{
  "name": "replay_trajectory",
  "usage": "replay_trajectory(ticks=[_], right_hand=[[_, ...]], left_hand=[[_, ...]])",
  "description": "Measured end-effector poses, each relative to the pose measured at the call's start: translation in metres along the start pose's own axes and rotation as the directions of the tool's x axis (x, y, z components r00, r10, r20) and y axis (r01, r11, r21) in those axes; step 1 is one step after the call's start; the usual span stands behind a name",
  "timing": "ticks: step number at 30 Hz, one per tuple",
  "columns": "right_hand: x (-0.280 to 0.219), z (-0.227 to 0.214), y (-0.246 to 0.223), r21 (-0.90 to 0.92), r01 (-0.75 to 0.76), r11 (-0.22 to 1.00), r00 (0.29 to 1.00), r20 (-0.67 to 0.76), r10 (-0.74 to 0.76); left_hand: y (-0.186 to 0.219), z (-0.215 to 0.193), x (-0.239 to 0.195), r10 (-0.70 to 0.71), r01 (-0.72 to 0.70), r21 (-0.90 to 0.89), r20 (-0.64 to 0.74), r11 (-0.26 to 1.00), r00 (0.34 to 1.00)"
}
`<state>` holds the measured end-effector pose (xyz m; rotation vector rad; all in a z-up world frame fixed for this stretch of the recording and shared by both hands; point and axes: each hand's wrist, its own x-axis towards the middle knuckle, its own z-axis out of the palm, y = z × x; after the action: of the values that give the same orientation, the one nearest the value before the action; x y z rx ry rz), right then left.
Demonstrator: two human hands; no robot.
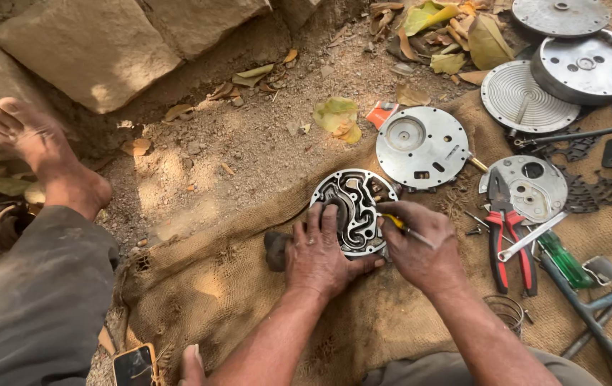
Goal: The person cleans the internal channels of a disassembled mechanical housing using a screwdriver and a rag. They scrape residue from the grooves and wipe the surface repeatedly while sitting on the ground.
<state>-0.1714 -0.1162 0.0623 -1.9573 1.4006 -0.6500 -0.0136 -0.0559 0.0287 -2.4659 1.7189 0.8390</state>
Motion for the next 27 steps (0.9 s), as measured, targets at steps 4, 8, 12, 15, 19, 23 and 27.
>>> replay_trajectory(ticks=[4, 8, 12, 15, 19, 23, 27], right_hand=[[0.0, 0.001, 0.004, -0.003, -0.006, 1.0, 0.998, -0.059, 0.005], [0.006, 0.007, 0.002, 0.04, -0.031, 0.999, 0.998, -0.051, 0.033], [0.01, 0.006, 0.001, 0.021, -0.014, 1.0, 1.0, -0.024, 0.014], [0.007, -0.004, 0.003, 0.014, 0.081, 0.997, 0.996, -0.025, -0.081], [0.006, 0.002, 0.001, -0.035, 0.005, 0.999, 1.0, 0.007, -0.005], [0.01, 0.007, 0.006, -0.03, 0.068, 0.997, 0.996, -0.055, -0.069], [0.014, 0.005, 0.007, 0.007, 0.129, 0.992, 0.991, -0.019, -0.129]], left_hand=[[0.001, 0.0, 0.001, 0.01, -0.01, -0.012, -0.035, 1.0, 0.999], [0.001, 0.0, 0.002, 0.007, -0.007, -0.015, -0.027, 1.0, 1.0], [-0.001, 0.001, 0.001, -0.007, 0.007, -0.018, -0.011, 1.0, 1.0], [0.002, 0.001, 0.001, 0.023, -0.024, -0.023, -0.051, 0.999, 0.998], [-0.002, -0.001, 0.003, 0.009, -0.01, -0.011, -0.039, 1.0, 0.999], [0.002, 0.005, 0.001, 0.025, -0.027, -0.025, -0.076, 0.999, 0.997], [0.002, -0.003, 0.002, 0.012, -0.013, -0.008, -0.047, 1.0, 0.999]])
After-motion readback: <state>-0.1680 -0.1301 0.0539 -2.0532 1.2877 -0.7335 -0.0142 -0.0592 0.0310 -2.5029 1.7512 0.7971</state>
